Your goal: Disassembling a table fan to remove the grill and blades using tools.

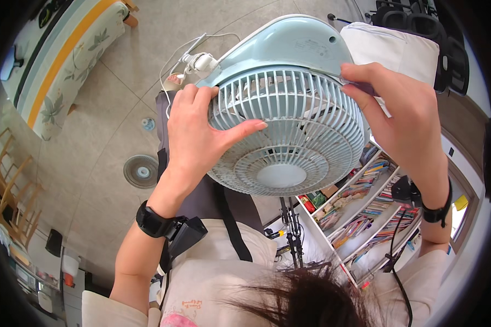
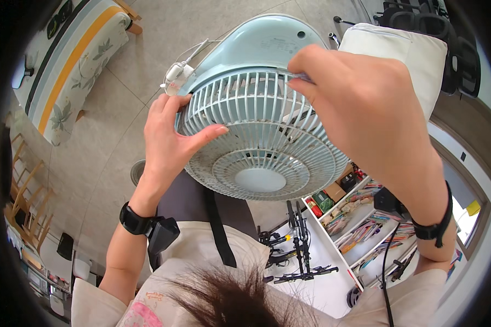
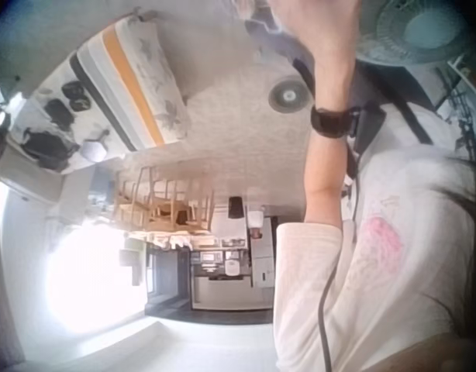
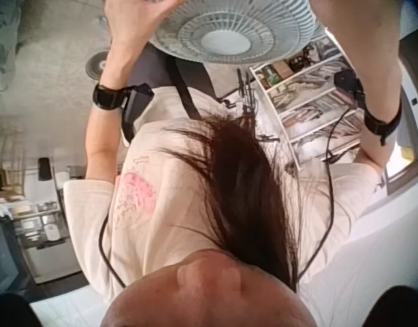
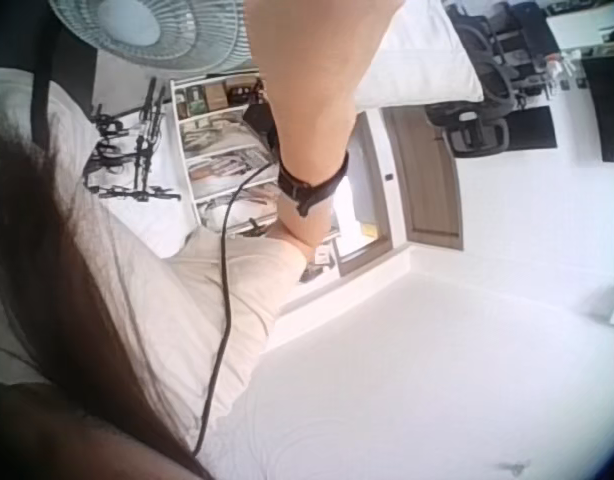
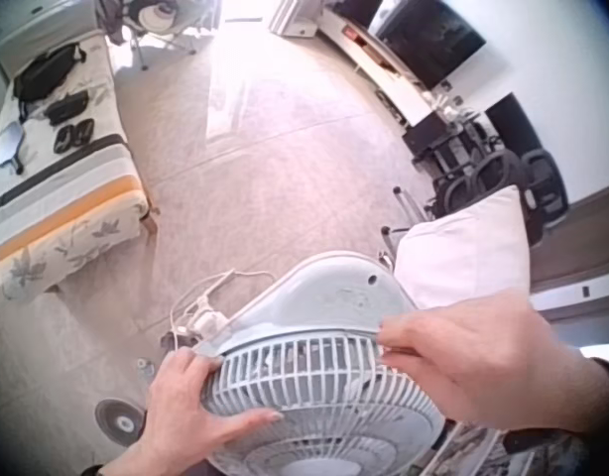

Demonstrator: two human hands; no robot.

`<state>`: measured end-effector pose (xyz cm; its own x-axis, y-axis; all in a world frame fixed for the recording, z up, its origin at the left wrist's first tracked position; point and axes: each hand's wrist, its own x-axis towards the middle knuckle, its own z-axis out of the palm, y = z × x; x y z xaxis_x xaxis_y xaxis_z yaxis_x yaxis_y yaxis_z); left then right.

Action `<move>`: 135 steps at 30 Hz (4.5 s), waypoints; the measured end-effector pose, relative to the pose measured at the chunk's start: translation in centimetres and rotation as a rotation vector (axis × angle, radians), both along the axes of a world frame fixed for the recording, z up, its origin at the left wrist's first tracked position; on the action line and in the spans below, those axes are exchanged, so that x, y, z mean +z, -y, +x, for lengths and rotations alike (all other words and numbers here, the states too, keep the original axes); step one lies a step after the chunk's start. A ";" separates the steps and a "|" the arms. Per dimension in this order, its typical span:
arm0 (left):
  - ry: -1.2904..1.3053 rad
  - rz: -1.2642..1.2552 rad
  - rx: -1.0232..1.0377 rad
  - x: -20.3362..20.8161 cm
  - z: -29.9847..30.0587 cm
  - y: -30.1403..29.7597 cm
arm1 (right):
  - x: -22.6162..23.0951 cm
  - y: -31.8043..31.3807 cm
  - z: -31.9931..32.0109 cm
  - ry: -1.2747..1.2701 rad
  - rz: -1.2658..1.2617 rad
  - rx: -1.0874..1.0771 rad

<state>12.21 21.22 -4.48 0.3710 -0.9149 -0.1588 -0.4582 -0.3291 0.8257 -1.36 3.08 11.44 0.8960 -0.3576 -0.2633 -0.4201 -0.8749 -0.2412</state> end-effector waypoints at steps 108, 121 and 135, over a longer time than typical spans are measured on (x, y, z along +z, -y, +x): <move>-0.128 -0.236 -0.283 2.3 0.9 3.7 | -3.7 2.8 -1.8 0.057 0.231 -0.065; -0.207 -0.181 -0.407 2.1 2.5 4.4 | -8.8 8.9 -3.6 -0.158 1.093 -0.388; 0.065 -0.026 -0.669 4.3 1.7 7.3 | -8.7 6.6 -6.0 0.091 0.828 -0.365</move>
<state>13.92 13.90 -0.14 -0.2693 -0.9543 -0.1297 -0.6052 0.0630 0.7936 -7.33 -3.54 2.71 0.7938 -0.3513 -0.4964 -0.5859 -0.2228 -0.7792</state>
